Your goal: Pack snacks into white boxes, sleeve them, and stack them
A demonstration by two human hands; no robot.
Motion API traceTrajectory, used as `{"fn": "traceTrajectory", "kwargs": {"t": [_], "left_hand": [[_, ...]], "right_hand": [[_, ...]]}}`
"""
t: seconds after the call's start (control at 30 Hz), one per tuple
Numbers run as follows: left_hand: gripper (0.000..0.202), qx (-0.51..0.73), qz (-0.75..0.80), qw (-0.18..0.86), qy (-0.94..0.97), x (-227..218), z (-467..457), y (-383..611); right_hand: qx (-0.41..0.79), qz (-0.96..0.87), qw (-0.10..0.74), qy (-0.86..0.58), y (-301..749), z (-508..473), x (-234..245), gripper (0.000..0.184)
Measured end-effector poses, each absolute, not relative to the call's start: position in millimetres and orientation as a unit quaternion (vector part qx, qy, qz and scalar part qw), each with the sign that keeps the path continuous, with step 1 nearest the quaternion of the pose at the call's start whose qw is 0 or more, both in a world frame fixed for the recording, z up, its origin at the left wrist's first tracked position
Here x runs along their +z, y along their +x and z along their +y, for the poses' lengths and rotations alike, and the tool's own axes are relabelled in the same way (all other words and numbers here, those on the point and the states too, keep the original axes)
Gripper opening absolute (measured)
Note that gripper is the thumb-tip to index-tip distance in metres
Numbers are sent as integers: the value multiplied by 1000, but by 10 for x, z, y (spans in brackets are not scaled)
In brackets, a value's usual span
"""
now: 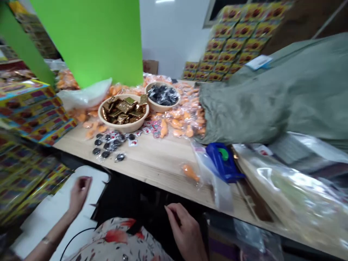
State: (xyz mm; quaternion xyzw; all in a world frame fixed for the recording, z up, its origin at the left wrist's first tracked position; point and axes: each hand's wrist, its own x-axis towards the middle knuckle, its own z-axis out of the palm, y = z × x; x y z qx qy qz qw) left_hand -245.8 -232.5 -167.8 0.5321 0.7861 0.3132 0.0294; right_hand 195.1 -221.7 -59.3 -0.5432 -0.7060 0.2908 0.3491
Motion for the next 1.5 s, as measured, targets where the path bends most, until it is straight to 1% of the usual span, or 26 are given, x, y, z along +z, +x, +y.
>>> {"fn": "traceTrajectory", "kwargs": {"t": [0.07,0.17,0.27,0.33,0.5,0.7,0.87,1.0,1.03,1.1,1.17,1.27,1.37,1.43,1.5], "left_hand": [[38,220,780,67,583,-2104,-2431,-2462],[50,126,787,74,599,-2570,-2242,-2631],[45,47,774,92,625,-2807,-1957,-2861],[42,8,757,97,646,-2884,-1864,-2985],[46,-40,712,75,697,-2925,-1925,-3182],[48,-36,666,56,743,-2770,-1970,-3367],[45,-46,647,77,757,-2580,-2037,-3514],[41,-59,654,95,748,-2504,-2068,-3547],[45,-61,662,96,741,-2515,-2042,-3531],[58,-66,676,101,727,-2584,-1949,-3475],[70,-76,680,117,720,-2701,-1838,-3399],[76,-92,677,139,717,-2888,-1763,-3291],[87,-87,682,134,714,-3000,-1836,-3213],[82,-74,687,120,713,-3024,-1910,-3174],[70,-57,690,104,714,-3014,-1957,-3145]], "right_hand": [[327,-730,327,-503,1710,-2165,-719,25],[352,-768,273,-460,1436,-2042,-844,25],[343,-798,239,-433,1329,-1966,-902,25],[335,-802,235,-435,1341,-1973,-938,26],[322,-786,245,-467,1452,-2069,-1039,25],[316,-791,237,-467,1416,-2028,-988,26],[319,-794,252,-452,1367,-1959,-962,27],[350,-787,248,-443,1264,-1909,-954,27],[363,-784,243,-441,1198,-1890,-953,27],[392,-785,223,-425,1011,-1843,-966,26],[411,-801,190,-392,780,-1792,-1012,25],[414,-827,131,-357,463,-1727,-1151,21],[438,-811,111,-371,236,-1653,-1349,17],[462,-796,106,-377,84,-1578,-1492,15],[487,-783,90,-375,-119,-1487,-1639,13]]}}
